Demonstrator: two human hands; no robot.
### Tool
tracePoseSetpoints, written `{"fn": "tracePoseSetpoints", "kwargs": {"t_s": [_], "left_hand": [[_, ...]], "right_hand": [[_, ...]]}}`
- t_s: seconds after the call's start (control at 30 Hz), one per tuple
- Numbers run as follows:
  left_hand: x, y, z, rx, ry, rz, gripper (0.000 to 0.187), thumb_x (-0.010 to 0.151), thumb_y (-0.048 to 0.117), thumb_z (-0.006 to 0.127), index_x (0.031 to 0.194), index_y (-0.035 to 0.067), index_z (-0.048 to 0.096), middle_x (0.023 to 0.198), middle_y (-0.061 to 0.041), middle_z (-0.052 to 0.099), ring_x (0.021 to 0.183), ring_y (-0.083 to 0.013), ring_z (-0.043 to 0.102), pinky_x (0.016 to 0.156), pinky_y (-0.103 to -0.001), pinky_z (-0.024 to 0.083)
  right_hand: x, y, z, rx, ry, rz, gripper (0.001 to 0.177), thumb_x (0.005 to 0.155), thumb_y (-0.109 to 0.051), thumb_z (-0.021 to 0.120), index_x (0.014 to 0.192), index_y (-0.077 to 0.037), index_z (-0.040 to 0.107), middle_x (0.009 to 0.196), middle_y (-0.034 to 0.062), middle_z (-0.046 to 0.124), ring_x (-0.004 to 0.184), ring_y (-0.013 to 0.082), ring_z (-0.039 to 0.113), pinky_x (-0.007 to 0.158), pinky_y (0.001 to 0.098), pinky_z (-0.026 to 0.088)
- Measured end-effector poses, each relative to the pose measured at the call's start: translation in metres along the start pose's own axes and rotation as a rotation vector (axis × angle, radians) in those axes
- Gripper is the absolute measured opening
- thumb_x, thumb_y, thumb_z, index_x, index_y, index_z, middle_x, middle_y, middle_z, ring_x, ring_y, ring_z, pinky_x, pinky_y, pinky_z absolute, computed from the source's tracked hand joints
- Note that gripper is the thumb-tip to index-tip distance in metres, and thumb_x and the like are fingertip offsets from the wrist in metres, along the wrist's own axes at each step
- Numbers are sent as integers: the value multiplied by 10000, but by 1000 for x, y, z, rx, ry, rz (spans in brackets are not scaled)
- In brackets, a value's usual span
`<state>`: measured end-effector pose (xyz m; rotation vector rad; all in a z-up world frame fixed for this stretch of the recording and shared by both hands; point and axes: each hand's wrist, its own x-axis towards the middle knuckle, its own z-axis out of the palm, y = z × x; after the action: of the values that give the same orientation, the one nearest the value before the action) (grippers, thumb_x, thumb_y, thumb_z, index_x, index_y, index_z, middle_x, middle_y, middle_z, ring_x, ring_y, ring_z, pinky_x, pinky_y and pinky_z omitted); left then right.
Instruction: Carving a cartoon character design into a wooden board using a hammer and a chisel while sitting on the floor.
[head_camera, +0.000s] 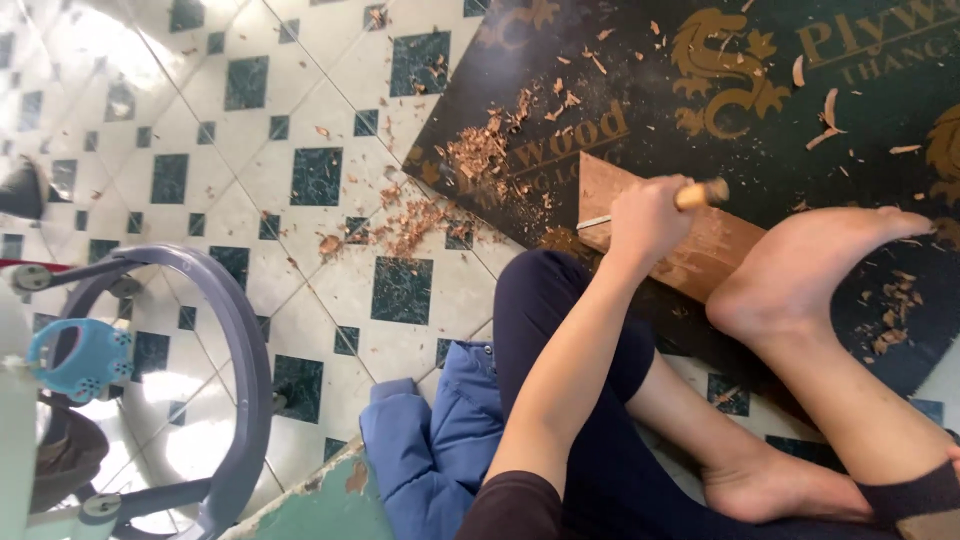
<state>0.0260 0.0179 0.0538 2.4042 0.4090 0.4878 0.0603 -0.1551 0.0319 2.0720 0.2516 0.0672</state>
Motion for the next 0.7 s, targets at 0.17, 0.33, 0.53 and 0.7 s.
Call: {"fn": "tracePoseSetpoints", "kwargs": {"t_s": [0.17,0.33,0.53,0.7], "left_hand": [[36,-27,-77,91,-63,-333,139,909,284,682,849,187,760,722,1,752,571,-148,668,528,-288,500],[16,-93,-67,431,-331,-257,113,816,165,706,865,76,756,788,-119,727,639,-298,704,609,-390,551],[0,-120,-38,518,-456,-286,267,708,200,810,942,77,771,864,-112,761,733,-296,739,670,-378,565],[-8,-119,-31,519,-408,-240,229,688,143,791,901,63,762,848,-127,755,713,-306,725,641,-381,553]], "right_hand": [[0,-7,5,-181,-7,65,434,1208,-114,315,1483,139,536,1464,252,571,1364,387,471,1244,592,207],[22,-43,62,-987,-186,-86,505,1327,-350,112,1576,-10,389,1496,77,461,1342,195,418,1309,363,200],[6,-23,26,-881,-88,-44,518,1327,-324,129,1541,44,424,1473,161,462,1312,246,405,1275,451,182],[11,-38,50,-509,-59,102,425,1340,-162,104,1512,99,393,1466,189,433,1319,272,389,1258,472,187]]}}
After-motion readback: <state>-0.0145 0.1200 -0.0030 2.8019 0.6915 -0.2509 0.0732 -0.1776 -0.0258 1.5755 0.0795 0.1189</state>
